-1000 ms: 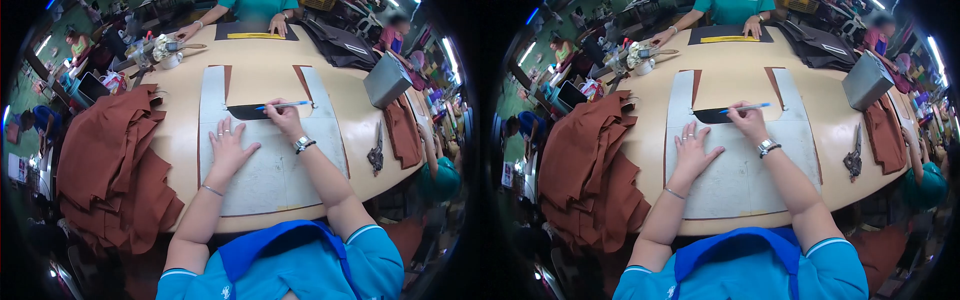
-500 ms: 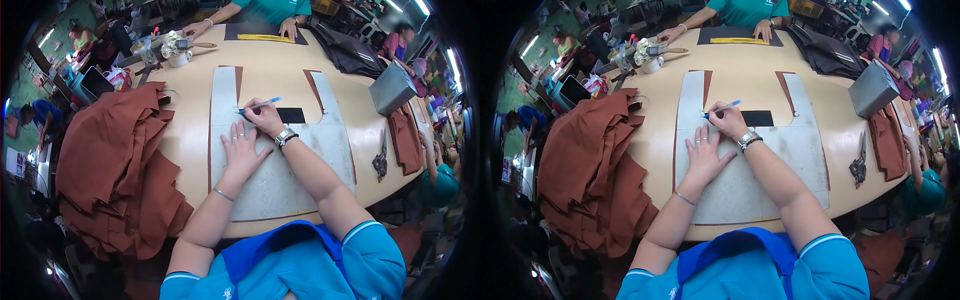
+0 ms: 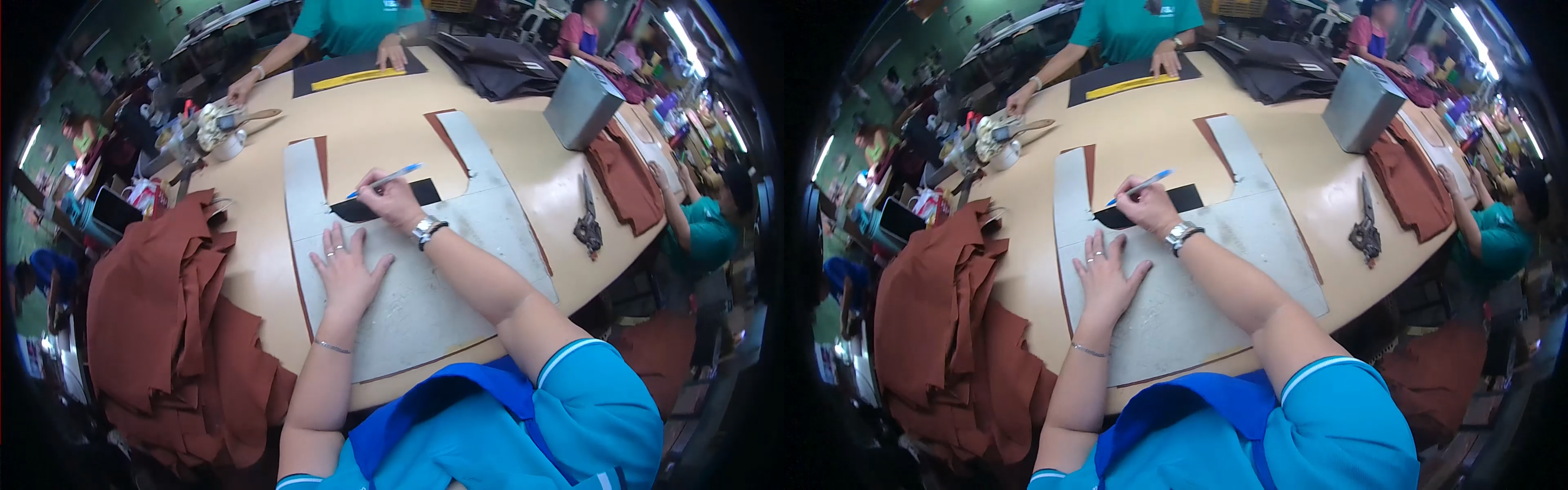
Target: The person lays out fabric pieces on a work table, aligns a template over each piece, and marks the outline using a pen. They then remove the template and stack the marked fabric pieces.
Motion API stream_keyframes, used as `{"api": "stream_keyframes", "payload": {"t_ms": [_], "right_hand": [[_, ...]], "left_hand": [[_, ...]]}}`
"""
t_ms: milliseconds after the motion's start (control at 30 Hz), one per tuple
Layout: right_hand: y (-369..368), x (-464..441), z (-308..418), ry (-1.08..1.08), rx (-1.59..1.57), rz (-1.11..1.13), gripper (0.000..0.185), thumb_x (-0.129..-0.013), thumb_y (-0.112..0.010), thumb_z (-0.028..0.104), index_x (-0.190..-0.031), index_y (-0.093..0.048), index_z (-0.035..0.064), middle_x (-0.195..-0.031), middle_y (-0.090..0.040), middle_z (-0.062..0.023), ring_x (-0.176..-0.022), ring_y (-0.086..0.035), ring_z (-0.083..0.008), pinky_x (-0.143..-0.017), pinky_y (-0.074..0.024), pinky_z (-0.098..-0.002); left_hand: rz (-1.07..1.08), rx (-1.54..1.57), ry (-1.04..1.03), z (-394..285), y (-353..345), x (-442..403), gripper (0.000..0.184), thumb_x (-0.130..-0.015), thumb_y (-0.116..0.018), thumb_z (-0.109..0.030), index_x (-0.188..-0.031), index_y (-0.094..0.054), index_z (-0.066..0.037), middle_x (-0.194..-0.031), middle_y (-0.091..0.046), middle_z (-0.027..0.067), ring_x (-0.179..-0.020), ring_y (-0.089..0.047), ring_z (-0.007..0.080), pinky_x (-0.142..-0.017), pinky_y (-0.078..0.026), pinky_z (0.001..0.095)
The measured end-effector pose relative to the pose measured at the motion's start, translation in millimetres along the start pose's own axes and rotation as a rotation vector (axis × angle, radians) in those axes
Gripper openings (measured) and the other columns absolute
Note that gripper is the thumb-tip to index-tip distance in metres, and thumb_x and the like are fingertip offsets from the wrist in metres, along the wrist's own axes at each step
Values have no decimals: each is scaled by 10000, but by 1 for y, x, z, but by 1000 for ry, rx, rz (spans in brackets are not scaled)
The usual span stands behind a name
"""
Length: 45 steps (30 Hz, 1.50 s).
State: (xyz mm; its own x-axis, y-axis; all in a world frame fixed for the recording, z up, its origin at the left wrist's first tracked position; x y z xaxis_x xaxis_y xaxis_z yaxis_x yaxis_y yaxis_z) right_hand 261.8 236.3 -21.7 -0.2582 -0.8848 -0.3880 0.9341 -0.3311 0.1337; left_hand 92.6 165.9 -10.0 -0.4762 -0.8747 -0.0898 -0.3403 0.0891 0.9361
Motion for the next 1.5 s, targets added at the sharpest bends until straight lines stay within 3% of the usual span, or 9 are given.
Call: {"api": "stream_keyframes", "payload": {"t_ms": [67,167,300,867,967,1067,1233,1367,1500], "right_hand": [[45,5,-12,-113,-172,-70,87,-867,-615,135,-853,-629,50,-665,-568,33,-581,-513,-44,-495,-414,-221],[148,17,-4,76,248,-261,51,-862,-599,83,-828,-605,46,-661,-568,20,-605,-510,-52,-535,-423,-229],[216,36,-16,-102,273,-336,59,-835,-615,94,-823,-617,37,-678,-582,16,-607,-502,-52,-562,-422,-223],[218,40,-15,-118,405,-275,95,-820,-619,119,-773,-622,37,-664,-613,-2,-590,-541,-64,-551,-441,-221],[236,36,-36,-256,-24,-446,71,-855,-613,121,-851,-628,51,-712,-644,-17,-593,-548,-60,-551,-457,-211],[241,35,-4,-219,-291,-657,93,-901,-606,131,-949,-621,52,-768,-667,-29,-612,-562,-56,-571,-478,-202],[187,11,20,-108,-291,-396,129,-911,-646,114,-1003,-629,26,-829,-696,-52,-719,-621,-70,-634,-506,-212],[80,1,14,-47,-209,-86,102,-898,-646,125,-929,-637,28,-793,-674,-34,-696,-605,-63,-616,-493,-224],[-5,5,14,-63,-47,96,121,-842,-650,140,-861,-627,23,-713,-627,-18,-646,-567,-56,-581,-477,-239]], "left_hand": [[4,-1,7,0,-2,1,761,-846,-613,-587,-1408,-426,-108,-1528,-253,255,-1443,-186,412,-1087,-137,707],[15,-8,22,-1,-1,1,742,-852,-615,-575,-1401,-431,-110,-1536,-237,246,-1447,-176,406,-1090,-134,705],[20,-15,23,-1,-2,1,742,-850,-622,-568,-1402,-432,-110,-1539,-232,241,-1450,-166,401,-1094,-129,702],[6,-27,4,-2,-2,2,737,-862,-608,-565,-1408,-422,-106,-1542,-220,245,-1452,-157,410,-1091,-118,704],[8,-34,11,-2,-4,2,737,-861,-608,-565,-1408,-425,-105,-1541,-225,246,-1453,-156,409,-1090,-121,706],[24,-71,23,-8,-1,10,711,-862,-620,-547,-1405,-430,-128,-1528,-266,229,-1447,-194,393,-1095,-153,687],[71,-44,-9,-11,13,10,741,-828,-649,-572,-1382,-467,-116,-1511,-295,220,-1433,-220,391,-1094,-170,677],[-13,76,-72,10,8,2,798,-778,-667,-629,-1360,-494,-112,-1518,-298,193,-1443,-197,386,-1087,-153,696],[-56,-69,-25,13,1,0,875,-739,-641,-710,-1368,-483,-121,-1544,-281,153,-1453,-169,394,-1059,-109,749]]}}
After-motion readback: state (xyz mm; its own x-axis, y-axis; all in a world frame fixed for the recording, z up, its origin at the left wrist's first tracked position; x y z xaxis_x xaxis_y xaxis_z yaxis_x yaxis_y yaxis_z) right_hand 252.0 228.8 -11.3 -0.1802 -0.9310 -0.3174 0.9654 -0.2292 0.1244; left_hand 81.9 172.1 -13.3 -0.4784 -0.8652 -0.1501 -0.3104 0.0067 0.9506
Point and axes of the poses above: each hand's wrist, its own x-axis away from the middle knuckle, its own y-axis out of the back of the hand, z = x × y, the point moved 4 cm from there along -x, towards the middle knuckle
